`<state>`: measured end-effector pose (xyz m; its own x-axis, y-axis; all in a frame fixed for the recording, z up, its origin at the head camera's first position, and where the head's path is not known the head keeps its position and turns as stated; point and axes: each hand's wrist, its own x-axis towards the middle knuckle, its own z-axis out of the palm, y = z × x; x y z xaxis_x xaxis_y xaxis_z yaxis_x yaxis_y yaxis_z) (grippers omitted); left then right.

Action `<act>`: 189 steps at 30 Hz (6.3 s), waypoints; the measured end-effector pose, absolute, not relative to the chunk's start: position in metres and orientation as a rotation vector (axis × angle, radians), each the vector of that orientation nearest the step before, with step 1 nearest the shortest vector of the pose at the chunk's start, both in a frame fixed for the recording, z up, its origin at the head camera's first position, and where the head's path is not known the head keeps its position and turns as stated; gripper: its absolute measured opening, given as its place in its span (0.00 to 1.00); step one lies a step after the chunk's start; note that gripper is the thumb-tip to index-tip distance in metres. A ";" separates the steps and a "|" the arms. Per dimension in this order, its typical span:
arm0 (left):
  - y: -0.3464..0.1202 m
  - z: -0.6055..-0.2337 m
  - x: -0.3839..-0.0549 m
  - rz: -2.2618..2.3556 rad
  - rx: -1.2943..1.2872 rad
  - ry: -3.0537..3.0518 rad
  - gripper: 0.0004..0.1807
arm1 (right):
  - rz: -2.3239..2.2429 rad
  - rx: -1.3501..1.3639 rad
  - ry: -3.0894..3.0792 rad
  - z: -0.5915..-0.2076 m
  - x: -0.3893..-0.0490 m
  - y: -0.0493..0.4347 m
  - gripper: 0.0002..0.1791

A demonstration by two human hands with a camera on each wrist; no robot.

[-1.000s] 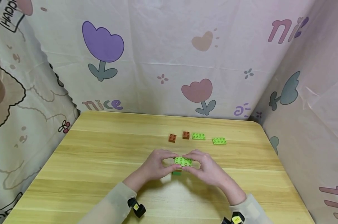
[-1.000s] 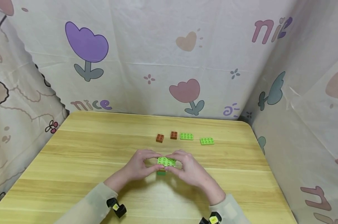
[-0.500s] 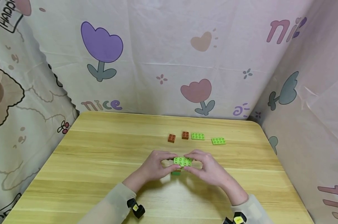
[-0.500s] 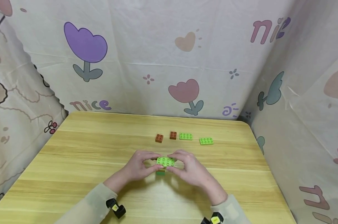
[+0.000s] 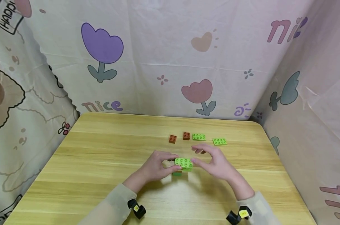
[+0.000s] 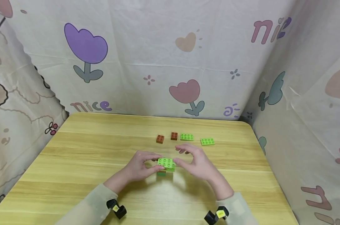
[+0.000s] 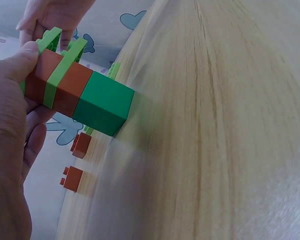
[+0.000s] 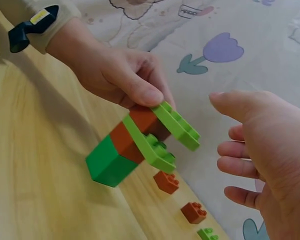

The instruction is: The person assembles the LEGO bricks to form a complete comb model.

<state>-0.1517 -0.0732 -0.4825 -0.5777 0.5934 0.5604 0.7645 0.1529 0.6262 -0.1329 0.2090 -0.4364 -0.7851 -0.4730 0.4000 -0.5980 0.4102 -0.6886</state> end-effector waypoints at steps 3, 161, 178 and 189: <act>-0.074 -0.482 -0.151 -1.403 -1.318 -2.273 0.16 | 1.325 0.907 -2.505 -0.437 -0.139 0.211 0.21; -0.075 -0.492 -0.149 -1.444 -1.327 -2.249 0.16 | 1.212 1.176 -2.529 -0.430 -0.138 0.166 0.19; -0.075 -0.495 -0.150 -1.463 -1.305 -2.281 0.19 | 1.201 1.156 -2.580 -0.430 -0.133 0.167 0.18; -0.076 -0.495 -0.150 -1.462 -1.325 -2.244 0.19 | 1.231 1.110 -2.590 -0.429 -0.131 0.163 0.18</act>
<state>-0.1500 -0.0756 -0.4953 -0.5973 0.5872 0.5463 0.7369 0.1331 0.6627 -0.1314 0.1629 -0.4295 -0.7376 -0.5809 0.3443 -0.6338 0.4195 -0.6499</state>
